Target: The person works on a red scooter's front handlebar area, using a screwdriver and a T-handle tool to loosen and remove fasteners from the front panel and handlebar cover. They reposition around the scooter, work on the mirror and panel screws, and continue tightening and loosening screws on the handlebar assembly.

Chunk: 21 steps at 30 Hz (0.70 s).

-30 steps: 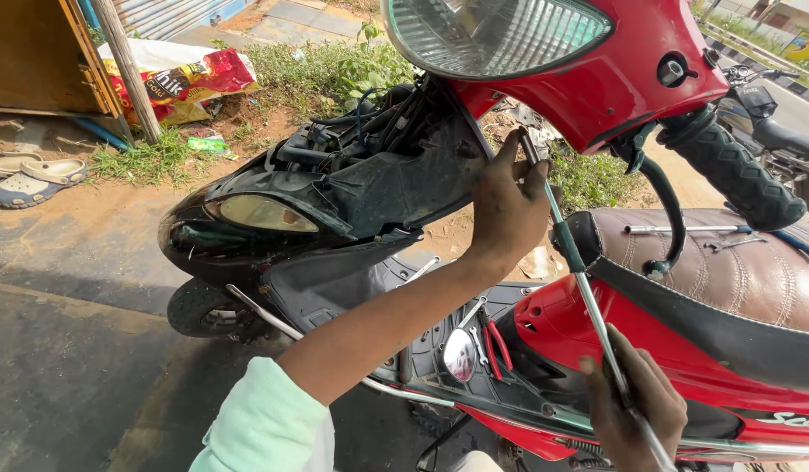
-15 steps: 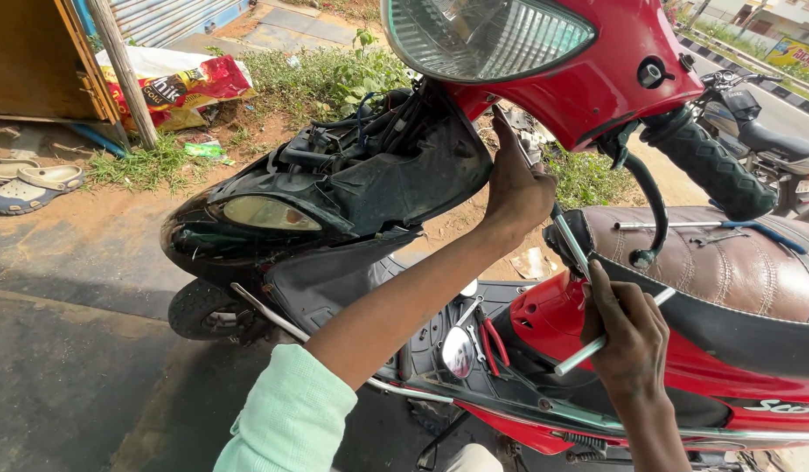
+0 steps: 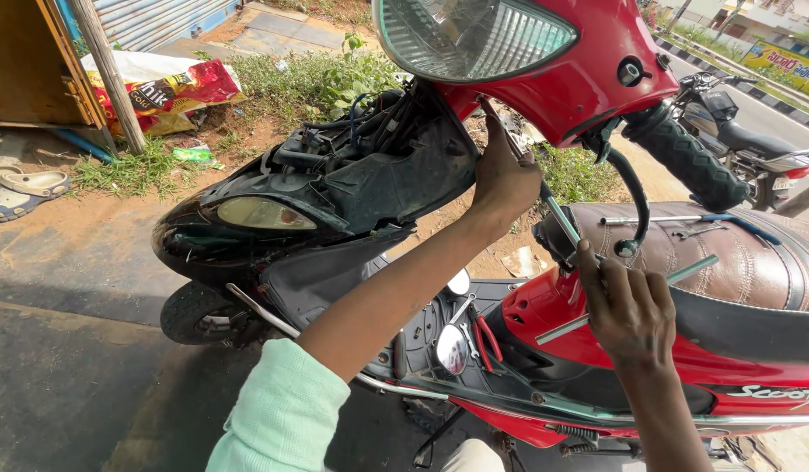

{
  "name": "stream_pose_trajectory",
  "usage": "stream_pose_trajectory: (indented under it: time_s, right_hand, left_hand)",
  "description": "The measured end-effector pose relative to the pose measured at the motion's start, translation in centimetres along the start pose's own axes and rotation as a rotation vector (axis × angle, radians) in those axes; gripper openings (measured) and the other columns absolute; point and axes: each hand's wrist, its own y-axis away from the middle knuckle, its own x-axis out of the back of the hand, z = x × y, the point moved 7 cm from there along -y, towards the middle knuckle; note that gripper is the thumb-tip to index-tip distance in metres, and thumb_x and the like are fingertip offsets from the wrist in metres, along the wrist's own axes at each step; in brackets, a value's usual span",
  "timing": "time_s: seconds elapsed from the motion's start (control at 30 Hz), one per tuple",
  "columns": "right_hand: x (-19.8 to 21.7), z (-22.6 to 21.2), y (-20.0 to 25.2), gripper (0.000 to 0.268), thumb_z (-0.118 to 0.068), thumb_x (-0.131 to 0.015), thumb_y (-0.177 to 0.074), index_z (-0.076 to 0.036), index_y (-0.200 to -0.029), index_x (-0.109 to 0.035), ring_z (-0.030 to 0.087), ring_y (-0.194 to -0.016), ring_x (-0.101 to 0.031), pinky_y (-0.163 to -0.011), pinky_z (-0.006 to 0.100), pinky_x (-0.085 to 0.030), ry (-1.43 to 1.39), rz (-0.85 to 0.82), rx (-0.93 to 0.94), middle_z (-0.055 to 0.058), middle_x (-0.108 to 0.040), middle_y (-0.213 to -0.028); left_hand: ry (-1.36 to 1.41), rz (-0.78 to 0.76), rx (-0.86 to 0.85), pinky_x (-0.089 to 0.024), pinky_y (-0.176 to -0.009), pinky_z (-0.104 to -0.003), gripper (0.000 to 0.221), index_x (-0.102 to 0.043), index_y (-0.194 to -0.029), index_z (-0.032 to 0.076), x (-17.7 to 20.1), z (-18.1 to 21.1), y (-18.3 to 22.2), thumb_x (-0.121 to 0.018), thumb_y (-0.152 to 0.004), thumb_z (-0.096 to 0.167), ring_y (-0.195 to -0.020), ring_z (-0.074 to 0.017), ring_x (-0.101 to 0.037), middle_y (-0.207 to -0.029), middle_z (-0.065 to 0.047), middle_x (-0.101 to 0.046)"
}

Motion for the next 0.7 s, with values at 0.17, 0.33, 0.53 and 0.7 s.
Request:
stream_pose_trajectory:
  time_s: [0.17,0.33,0.53,0.7]
  right_hand:
    - [-0.4,0.6,0.2,0.038,-0.004,-0.071,-0.095,-0.008,-0.133,-0.074,0.012,-0.071,-0.058,-0.072,0.032,-0.049,-0.003,0.056,0.038,0.001,-0.064,-0.090]
    - [-1.4,0.4,0.7,0.036,-0.005,-0.072,-0.097,-0.009,-0.133,-0.076,0.009,-0.071,-0.058,-0.072,0.030,-0.047,0.087,0.059,0.114,-0.003,-0.061,-0.088]
    - [-2.7,0.3,0.9,0.032,-0.010,-0.074,-0.095,-0.014,-0.127,-0.078,0.008,-0.073,-0.061,-0.076,0.032,-0.047,0.182,0.077,0.199,-0.005,-0.061,-0.086]
    - [-2.6,0.8,1.0,0.027,-0.006,-0.077,-0.098,-0.016,-0.122,-0.080,0.008,-0.073,-0.062,-0.075,0.032,-0.044,0.176,0.192,0.171,-0.006,-0.063,-0.086]
  left_hand:
    - [-0.136,0.170,-0.121,-0.054,-0.103,-0.038,0.055,-0.046,-0.136,0.007,7.8,2.9,0.4,-0.072,-0.088,0.013,-0.117,-0.0287,-0.069,-0.128,-0.022,-0.069]
    - [-0.461,0.461,-0.293,-0.052,-0.100,-0.045,0.061,-0.064,-0.123,0.002,16.8,1.8,-6.3,-0.090,-0.076,0.031,-0.113,-0.0320,-0.066,-0.119,-0.019,-0.069]
    - [-0.367,-0.077,-0.414,-0.054,-0.103,-0.039,0.096,-0.064,-0.128,0.005,13.6,-1.9,-15.7,-0.100,-0.054,0.055,-0.121,-0.0263,-0.066,-0.128,-0.014,-0.069]
    - [-0.259,-0.271,-0.405,-0.057,-0.103,-0.038,0.093,-0.066,-0.128,0.012,11.1,-3.2,-18.0,-0.104,-0.050,0.046,-0.118,-0.0213,-0.067,-0.129,-0.005,-0.071]
